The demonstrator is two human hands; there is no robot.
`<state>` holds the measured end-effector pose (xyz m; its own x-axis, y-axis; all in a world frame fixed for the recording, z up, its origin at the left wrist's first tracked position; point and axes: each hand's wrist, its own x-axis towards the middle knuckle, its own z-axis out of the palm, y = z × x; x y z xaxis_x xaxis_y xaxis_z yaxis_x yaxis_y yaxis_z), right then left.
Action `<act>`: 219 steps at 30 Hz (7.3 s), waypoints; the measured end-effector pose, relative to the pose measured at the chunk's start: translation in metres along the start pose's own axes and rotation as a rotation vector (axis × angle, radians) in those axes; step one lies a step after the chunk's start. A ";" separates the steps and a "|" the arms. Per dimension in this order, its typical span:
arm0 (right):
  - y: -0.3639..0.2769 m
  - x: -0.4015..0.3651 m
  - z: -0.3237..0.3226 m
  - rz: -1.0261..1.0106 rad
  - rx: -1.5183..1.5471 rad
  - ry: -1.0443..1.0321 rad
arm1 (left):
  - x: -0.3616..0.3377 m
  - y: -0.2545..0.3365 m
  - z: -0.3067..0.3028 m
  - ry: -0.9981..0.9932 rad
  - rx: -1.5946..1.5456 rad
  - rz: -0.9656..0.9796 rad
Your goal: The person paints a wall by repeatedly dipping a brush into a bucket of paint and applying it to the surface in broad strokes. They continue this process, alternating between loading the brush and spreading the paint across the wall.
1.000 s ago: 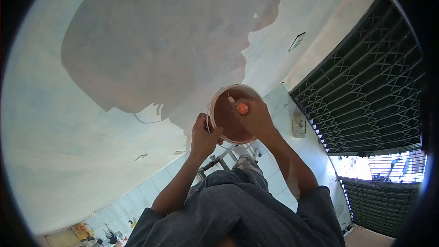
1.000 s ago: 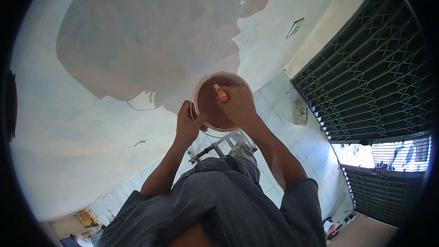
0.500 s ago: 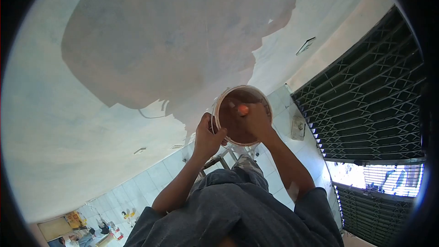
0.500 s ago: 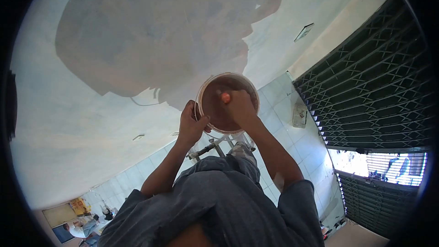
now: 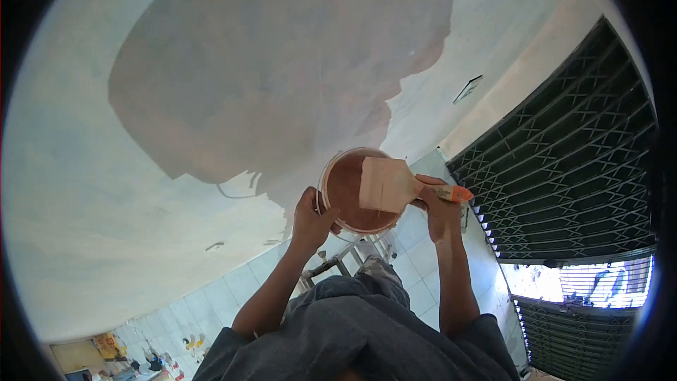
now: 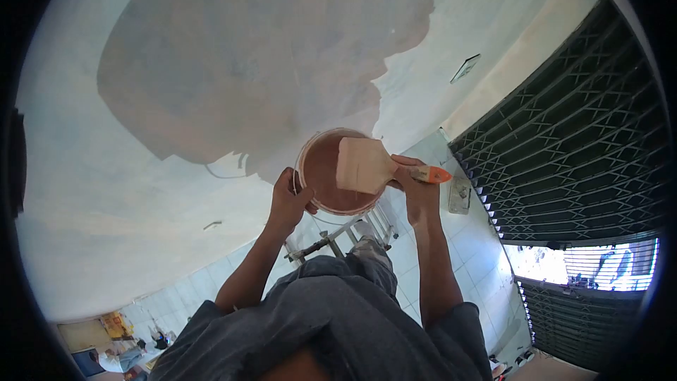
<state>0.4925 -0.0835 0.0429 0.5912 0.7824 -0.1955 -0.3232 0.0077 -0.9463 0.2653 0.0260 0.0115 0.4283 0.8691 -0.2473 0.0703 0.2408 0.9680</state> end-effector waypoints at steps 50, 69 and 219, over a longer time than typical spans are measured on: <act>-0.427 0.247 0.006 -1.427 -0.150 0.675 | -0.026 -0.011 -0.017 0.103 -0.097 0.027; -0.306 0.111 0.160 -1.805 -0.229 0.416 | -0.017 -0.003 -0.031 0.070 -0.065 -0.012; -0.242 0.066 0.243 -1.621 -0.150 0.312 | -0.052 0.006 -0.060 0.117 -0.096 0.032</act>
<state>0.4301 0.1174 0.3219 0.3425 -0.1259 0.9310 0.7951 0.5668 -0.2158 0.1892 0.0086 0.0280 0.3206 0.9202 -0.2247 -0.0305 0.2471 0.9685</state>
